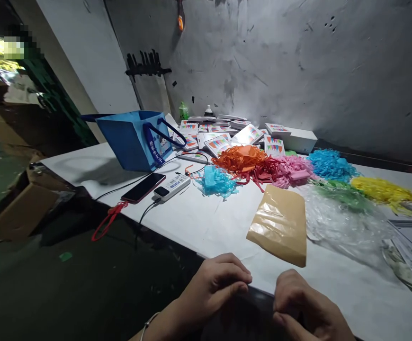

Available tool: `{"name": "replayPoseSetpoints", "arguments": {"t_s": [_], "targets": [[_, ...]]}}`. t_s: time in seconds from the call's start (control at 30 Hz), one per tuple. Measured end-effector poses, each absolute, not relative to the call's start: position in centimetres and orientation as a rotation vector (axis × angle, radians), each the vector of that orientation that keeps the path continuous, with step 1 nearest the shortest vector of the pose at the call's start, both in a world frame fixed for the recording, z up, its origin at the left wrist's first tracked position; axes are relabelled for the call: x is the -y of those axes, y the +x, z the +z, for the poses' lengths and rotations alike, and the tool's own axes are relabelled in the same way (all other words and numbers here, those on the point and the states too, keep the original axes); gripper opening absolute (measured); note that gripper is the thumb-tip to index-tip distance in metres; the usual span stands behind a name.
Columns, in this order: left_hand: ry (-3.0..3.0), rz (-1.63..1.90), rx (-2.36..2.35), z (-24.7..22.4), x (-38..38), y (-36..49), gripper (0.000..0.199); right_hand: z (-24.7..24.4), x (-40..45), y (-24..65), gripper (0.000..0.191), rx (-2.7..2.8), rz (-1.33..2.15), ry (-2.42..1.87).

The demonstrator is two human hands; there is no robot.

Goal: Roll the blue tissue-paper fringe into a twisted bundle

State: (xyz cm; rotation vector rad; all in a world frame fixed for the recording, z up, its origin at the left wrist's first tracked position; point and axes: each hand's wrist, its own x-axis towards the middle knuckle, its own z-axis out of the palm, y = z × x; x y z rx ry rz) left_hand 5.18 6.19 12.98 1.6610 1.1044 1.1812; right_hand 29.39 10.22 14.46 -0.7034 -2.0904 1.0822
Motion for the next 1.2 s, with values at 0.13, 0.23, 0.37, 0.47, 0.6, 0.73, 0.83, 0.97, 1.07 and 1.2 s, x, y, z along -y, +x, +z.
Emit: {"name": "replayPoseSetpoints", "arguments": {"t_s": [0.13, 0.23, 0.37, 0.47, 0.6, 0.73, 0.83, 0.97, 1.07, 1.2], "targets": [[1.658, 1.180, -1.127, 13.0, -6.3, 5.4, 0.014, 15.0, -10.5, 28.5, 0.008, 2.198, 1.097, -0.925], [1.640, 1.177, -1.131, 12.9, -6.4, 5.4, 0.014, 14.7, -10.4, 28.1, 0.007, 2.208, 0.996, -0.942], [1.647, 1.168, -1.128, 13.0, -6.4, 5.5, 0.014, 14.3, -10.2, 27.8, 0.007, 2.209, 0.902, -0.957], [1.658, 1.167, -1.125, 13.0, -6.4, 5.6, 0.014, 13.9, -10.4, 27.9, 0.016, 2.294, 0.825, -0.882], [1.674, 1.157, -1.124, 12.9, -6.3, 5.6, 0.014, 13.4, -10.5, 28.1, 0.023, 2.326, 0.684, -0.828], [1.713, 1.175, -1.113, 12.8, -6.4, 5.7, 0.012, 13.1, -10.4, 28.2, 0.018, 2.310, 0.645, -0.860], [1.734, 1.177, -1.104, 12.6, -6.5, 5.7, 0.012, 12.9, -10.3, 28.1, 0.020, 2.293, 0.636, -0.871], [1.745, 1.177, -1.095, 12.6, -6.4, 5.7, 0.012, 12.2, -10.1, 27.9, 0.021, 2.172, 0.609, -0.919], [1.737, 1.193, -1.112, 12.8, -6.4, 5.7, 0.011, 11.5, -9.7, 27.8, 0.039, 1.984, 0.459, -0.994], [1.722, 1.185, -1.165, 12.5, -6.2, 5.9, 0.011, 11.1, -9.0, 27.5, 0.021, 2.100, 0.141, -0.813]]}}
